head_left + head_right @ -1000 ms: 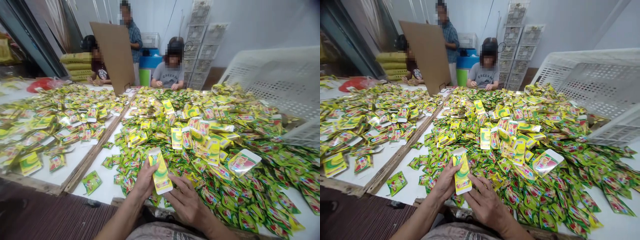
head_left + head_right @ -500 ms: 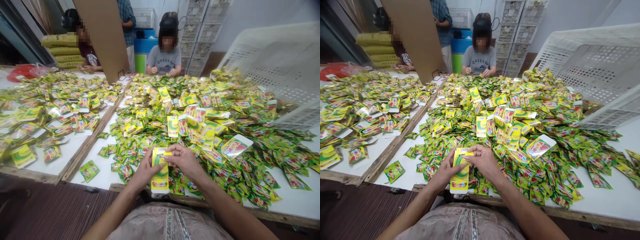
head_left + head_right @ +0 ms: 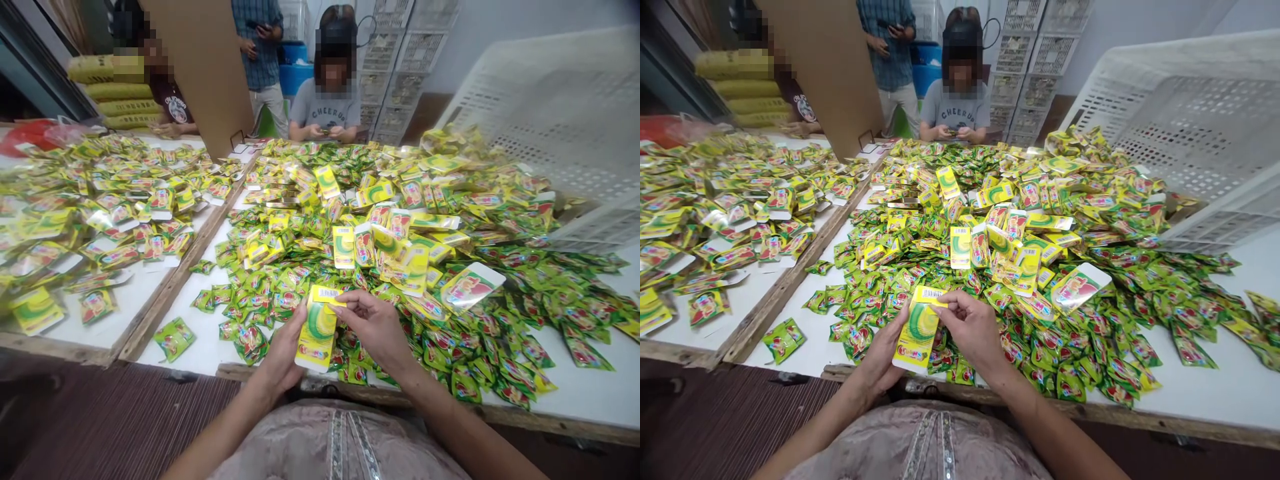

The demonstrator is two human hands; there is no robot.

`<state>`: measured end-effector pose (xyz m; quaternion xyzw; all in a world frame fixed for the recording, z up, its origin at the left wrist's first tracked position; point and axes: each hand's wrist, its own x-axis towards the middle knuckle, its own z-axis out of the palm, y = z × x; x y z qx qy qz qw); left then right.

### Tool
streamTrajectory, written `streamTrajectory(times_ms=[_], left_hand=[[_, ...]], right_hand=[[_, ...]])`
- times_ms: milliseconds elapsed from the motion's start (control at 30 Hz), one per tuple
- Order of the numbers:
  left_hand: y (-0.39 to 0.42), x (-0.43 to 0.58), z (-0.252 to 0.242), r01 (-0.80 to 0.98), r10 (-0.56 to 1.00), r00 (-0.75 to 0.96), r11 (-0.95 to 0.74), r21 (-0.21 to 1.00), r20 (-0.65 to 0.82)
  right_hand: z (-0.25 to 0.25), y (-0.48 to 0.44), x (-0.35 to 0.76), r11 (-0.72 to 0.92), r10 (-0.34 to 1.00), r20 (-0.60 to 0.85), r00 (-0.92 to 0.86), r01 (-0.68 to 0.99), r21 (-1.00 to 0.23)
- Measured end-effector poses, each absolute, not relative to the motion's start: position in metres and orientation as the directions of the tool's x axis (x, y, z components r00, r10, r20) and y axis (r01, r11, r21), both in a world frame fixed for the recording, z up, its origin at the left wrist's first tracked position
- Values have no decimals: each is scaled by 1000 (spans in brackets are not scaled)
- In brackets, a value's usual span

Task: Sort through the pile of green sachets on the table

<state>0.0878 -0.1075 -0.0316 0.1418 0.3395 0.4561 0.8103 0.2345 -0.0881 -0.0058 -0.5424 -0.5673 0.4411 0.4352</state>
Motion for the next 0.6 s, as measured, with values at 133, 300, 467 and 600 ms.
streamTrajectory(times_ms=[133, 300, 467, 600], left_hand=[[-108, 89, -27, -644, 848, 324, 523, 559, -420], [-110, 89, -25, -669, 890, 258, 445, 595, -376], [-112, 89, -21, -671, 889, 274, 449, 589, -366], [-113, 92, -17, -655, 906, 229, 414, 632, -356]], right_hand=[[-5, -93, 232, 84, 996, 81, -23, 287, -954], [-6, -94, 233, 99, 995, 102, -8, 309, -946], [-1, -92, 240, 135, 991, 120, -65, 339, -931], [1, -94, 238, 204, 979, 183, -89, 394, -896]])
